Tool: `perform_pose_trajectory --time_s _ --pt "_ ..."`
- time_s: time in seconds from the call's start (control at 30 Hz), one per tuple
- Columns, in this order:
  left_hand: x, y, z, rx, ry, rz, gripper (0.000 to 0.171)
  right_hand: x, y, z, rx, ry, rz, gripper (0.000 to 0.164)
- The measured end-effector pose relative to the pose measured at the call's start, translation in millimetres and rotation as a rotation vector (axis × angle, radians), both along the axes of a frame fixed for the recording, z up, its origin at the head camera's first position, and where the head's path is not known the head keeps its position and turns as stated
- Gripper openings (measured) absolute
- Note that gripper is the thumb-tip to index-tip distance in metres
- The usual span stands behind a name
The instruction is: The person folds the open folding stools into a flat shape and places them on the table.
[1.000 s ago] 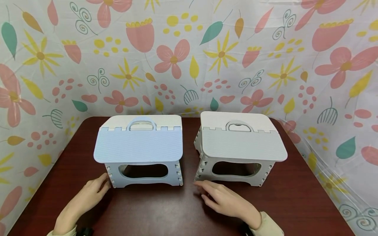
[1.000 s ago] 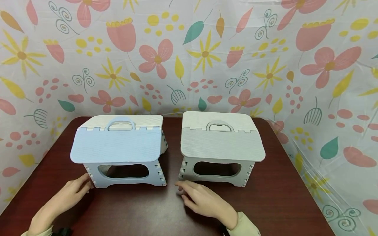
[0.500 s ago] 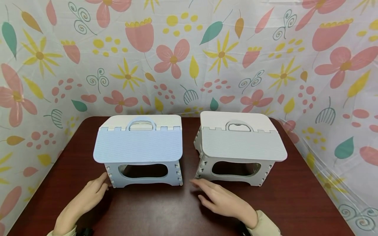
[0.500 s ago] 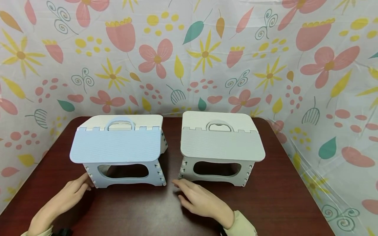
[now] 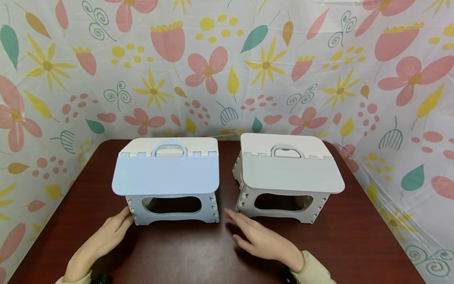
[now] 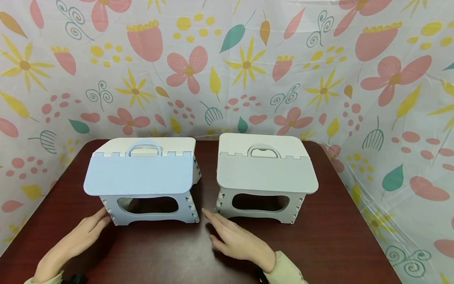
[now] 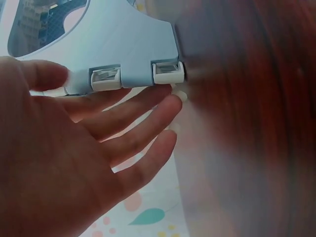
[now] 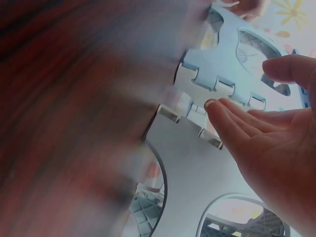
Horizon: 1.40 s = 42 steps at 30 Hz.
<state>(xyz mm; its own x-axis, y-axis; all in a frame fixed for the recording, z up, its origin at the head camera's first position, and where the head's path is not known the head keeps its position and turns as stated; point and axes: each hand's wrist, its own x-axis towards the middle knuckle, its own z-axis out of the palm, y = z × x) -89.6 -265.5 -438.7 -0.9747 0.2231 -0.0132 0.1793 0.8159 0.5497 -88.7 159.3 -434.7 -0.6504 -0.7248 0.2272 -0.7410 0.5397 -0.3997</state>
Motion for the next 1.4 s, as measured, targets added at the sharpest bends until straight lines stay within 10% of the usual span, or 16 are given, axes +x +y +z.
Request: perform_pose_trajectory --time_s 0.5,1.4 --pt "-12.2 4 0.7 0.061 -0.009 -0.003 0.07 -7.4 -16 0.8 -0.072 -0.313 -0.02 0.074" --pt "-29.6 7 -0.6 0.167 -0.028 -0.042 0.048 -23.3 -43 -6.0 -0.127 -0.386 -0.098 0.066"
